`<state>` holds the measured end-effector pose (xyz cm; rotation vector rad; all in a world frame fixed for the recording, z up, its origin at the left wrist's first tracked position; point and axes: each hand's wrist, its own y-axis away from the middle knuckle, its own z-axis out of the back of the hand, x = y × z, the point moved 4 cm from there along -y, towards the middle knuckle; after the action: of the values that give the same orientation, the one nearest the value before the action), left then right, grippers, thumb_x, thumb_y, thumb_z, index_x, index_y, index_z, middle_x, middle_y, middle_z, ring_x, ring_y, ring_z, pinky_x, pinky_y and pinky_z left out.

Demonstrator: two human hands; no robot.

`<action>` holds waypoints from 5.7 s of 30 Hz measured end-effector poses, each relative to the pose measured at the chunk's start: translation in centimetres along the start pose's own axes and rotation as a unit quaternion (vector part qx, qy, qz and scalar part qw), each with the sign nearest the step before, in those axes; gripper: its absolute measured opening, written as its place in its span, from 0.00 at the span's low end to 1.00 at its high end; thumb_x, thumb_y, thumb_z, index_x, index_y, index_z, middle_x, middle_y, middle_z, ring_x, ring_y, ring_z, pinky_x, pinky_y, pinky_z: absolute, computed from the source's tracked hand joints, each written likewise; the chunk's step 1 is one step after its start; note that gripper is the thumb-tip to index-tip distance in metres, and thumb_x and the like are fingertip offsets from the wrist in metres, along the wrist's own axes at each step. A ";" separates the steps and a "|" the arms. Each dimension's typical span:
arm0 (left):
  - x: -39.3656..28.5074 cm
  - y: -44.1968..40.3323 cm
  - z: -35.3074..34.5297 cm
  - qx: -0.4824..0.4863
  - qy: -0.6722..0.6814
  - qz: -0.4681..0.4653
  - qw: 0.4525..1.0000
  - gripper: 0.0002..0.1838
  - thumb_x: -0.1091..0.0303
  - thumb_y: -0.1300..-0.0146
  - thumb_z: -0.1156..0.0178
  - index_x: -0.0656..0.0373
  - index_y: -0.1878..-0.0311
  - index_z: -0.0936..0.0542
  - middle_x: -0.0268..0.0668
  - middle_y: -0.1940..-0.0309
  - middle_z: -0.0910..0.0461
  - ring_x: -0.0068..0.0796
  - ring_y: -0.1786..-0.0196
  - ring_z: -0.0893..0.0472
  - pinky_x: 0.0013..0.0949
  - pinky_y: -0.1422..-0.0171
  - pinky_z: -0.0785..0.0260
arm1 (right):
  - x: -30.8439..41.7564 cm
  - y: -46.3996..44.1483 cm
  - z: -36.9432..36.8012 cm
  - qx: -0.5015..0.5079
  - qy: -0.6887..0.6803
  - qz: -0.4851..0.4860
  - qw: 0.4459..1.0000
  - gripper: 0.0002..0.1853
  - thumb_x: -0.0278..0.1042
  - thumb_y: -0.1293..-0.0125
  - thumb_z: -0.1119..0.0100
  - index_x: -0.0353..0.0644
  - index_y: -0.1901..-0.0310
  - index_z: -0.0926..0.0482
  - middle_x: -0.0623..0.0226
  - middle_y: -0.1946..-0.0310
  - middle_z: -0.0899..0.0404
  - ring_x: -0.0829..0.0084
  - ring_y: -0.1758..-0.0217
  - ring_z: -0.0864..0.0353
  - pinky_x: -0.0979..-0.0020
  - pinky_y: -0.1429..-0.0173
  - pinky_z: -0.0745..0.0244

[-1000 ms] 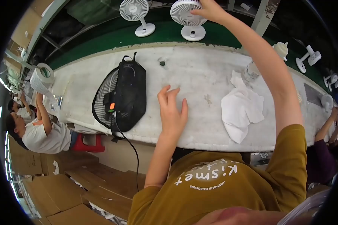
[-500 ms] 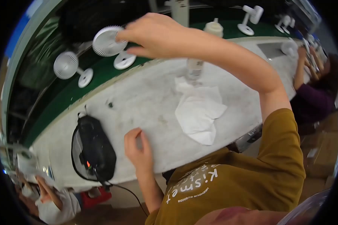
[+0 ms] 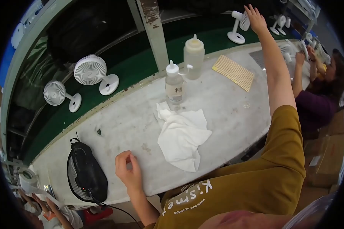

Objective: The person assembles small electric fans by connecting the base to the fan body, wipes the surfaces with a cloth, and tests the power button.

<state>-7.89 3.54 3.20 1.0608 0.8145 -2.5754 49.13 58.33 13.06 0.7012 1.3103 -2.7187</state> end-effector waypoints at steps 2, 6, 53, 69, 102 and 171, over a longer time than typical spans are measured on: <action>0.6 0.0 0.1 -0.008 -0.011 0.027 1.000 0.09 0.84 0.40 0.40 0.65 0.57 0.19 0.40 0.62 0.19 0.32 0.65 0.23 0.30 0.59 0.28 | 0.4 0.3 -1.3 0.033 0.022 0.032 0.999 0.46 0.31 0.35 0.41 0.68 0.19 0.53 0.72 0.21 0.42 0.59 0.21 0.38 0.58 0.27 0.29; 0.3 -0.6 -0.2 0.002 -0.053 0.006 0.999 0.08 0.84 0.40 0.40 0.65 0.58 0.19 0.39 0.62 0.20 0.32 0.66 0.24 0.30 0.59 0.28 | 1.0 -0.8 -1.1 0.060 0.041 0.069 0.995 0.39 0.31 0.35 0.41 0.65 0.23 0.41 0.67 0.25 0.38 0.59 0.24 0.35 0.61 0.26 0.30; -5.6 1.9 -0.8 0.315 0.496 0.272 0.762 0.49 0.26 0.27 0.69 0.65 0.24 0.39 0.51 0.46 0.19 0.38 0.51 0.17 0.32 0.60 0.23 | 12.0 23.4 42.6 0.119 -0.757 0.167 0.621 0.35 0.40 0.47 0.28 0.31 0.38 0.26 0.52 0.41 0.26 0.58 0.45 0.22 0.61 0.40 0.25; -6.9 0.1 -1.1 0.096 0.385 -0.164 0.903 0.59 0.56 0.59 0.16 0.56 0.26 0.43 0.49 0.33 0.33 0.50 0.37 0.21 0.54 0.36 0.23 | 12.4 24.8 38.1 0.158 -0.691 0.130 0.693 0.37 0.35 0.33 0.44 0.37 0.23 0.40 0.49 0.28 0.31 0.50 0.29 0.27 0.52 0.26 0.30; -7.2 5.4 -0.8 -0.026 0.245 -0.059 0.967 0.19 0.68 0.23 0.45 0.50 0.33 0.33 0.39 0.26 0.36 0.51 0.23 0.35 0.59 0.15 0.46 | 15.2 26.5 35.8 0.282 -0.919 -0.048 0.270 0.55 0.29 0.42 0.29 0.46 0.21 0.58 0.47 0.25 0.44 0.53 0.26 0.36 0.58 0.25 0.39; -5.8 4.8 -2.0 0.096 -0.028 -0.093 0.991 0.78 0.61 0.56 0.15 0.57 0.18 0.72 0.56 0.21 0.55 0.52 0.24 0.38 0.52 0.21 0.43 | 23.7 18.3 39.5 0.368 -0.834 0.145 0.384 0.37 0.32 0.42 0.35 0.33 0.30 0.35 0.49 0.35 0.27 0.58 0.35 0.25 0.61 0.30 0.33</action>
<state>-0.72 0.85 4.19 1.0014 0.6914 -2.8758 17.14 20.52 11.12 -1.4521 -0.5329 -1.7118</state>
